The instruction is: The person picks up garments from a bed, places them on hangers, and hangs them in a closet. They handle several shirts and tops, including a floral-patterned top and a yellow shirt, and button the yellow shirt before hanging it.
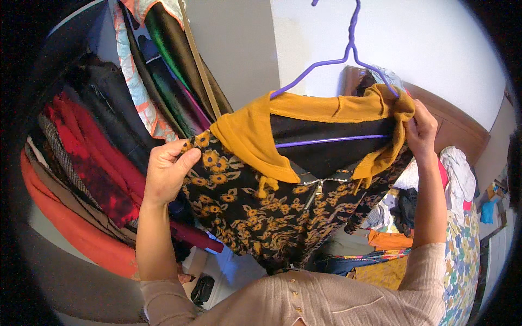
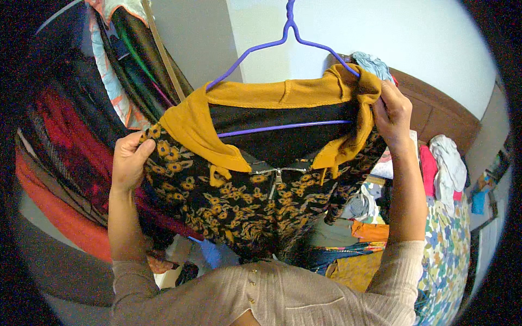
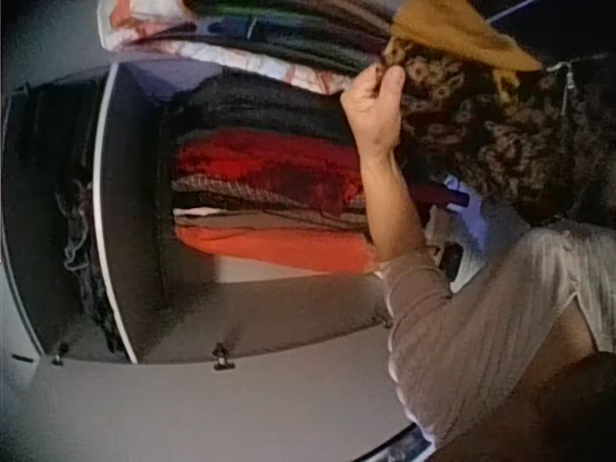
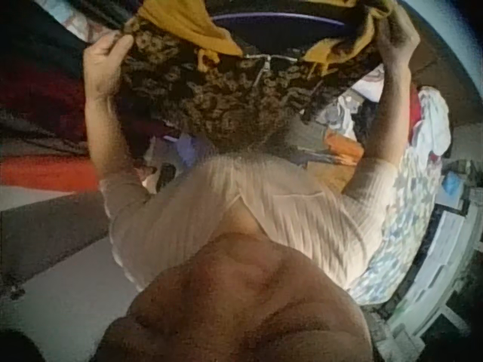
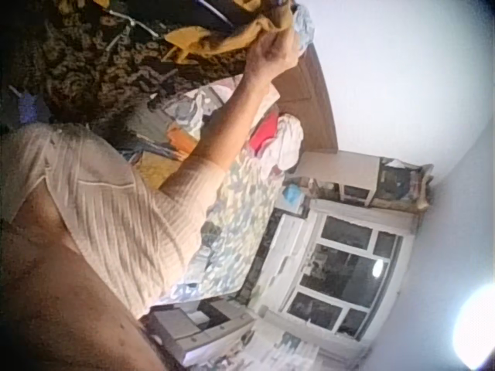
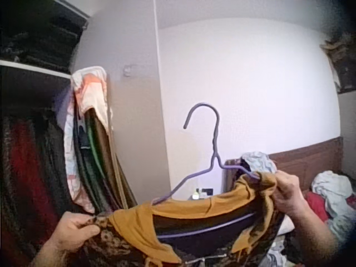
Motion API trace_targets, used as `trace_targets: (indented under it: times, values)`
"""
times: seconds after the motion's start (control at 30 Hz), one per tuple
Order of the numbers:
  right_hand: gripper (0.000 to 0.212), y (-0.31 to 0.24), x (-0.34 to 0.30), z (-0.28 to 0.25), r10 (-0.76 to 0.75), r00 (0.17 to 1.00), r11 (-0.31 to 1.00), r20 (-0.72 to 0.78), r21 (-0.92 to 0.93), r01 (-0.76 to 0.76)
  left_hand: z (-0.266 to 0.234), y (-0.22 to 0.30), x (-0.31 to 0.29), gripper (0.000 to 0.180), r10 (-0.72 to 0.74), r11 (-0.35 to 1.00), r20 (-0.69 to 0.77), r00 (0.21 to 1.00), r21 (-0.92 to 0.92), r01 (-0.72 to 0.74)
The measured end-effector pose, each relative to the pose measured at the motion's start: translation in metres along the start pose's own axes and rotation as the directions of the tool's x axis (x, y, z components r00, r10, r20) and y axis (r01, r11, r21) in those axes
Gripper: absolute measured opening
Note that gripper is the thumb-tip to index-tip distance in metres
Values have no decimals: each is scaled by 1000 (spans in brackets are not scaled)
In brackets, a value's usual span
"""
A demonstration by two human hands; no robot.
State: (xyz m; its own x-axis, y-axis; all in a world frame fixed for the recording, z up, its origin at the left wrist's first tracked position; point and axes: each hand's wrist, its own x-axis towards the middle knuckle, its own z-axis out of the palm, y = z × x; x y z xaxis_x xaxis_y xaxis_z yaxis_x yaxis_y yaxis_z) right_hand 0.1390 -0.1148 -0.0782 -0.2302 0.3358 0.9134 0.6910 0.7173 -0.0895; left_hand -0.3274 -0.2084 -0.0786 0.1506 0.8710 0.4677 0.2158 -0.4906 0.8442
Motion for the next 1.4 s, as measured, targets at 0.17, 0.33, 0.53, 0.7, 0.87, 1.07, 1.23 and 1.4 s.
trace_targets:
  times: [0.17,0.33,0.53,0.7,0.87,1.07,1.23,1.4]
  values:
    - [22,-4,-7,-4,-99,995,987,-24,-126,95,15,-3,-1,17,360,883,-330,873,424,-203]
    - [29,-4,-13,-13,-184,983,953,28,-241,185,42,11,1,19,551,781,-506,663,593,-197]
    - [23,-12,-6,-4,-59,993,990,-99,-130,46,59,15,-3,15,756,524,-305,578,812,-256]
    - [21,-17,1,-3,-83,989,992,-123,-102,71,51,19,-11,20,793,286,-43,607,907,-310]
    - [18,-24,22,-5,-110,981,989,-162,-116,92,47,51,26,42,777,284,-5,630,895,-343]
    - [12,-39,50,14,-216,963,970,-162,-150,192,43,72,55,12,396,548,31,918,794,-263]
    - [17,-42,67,1,-267,949,951,-170,-203,232,42,72,57,13,627,484,-73,775,817,-315]
    - [10,-63,76,-4,-200,971,971,-133,-159,179,57,88,20,9,943,121,27,333,901,-416]
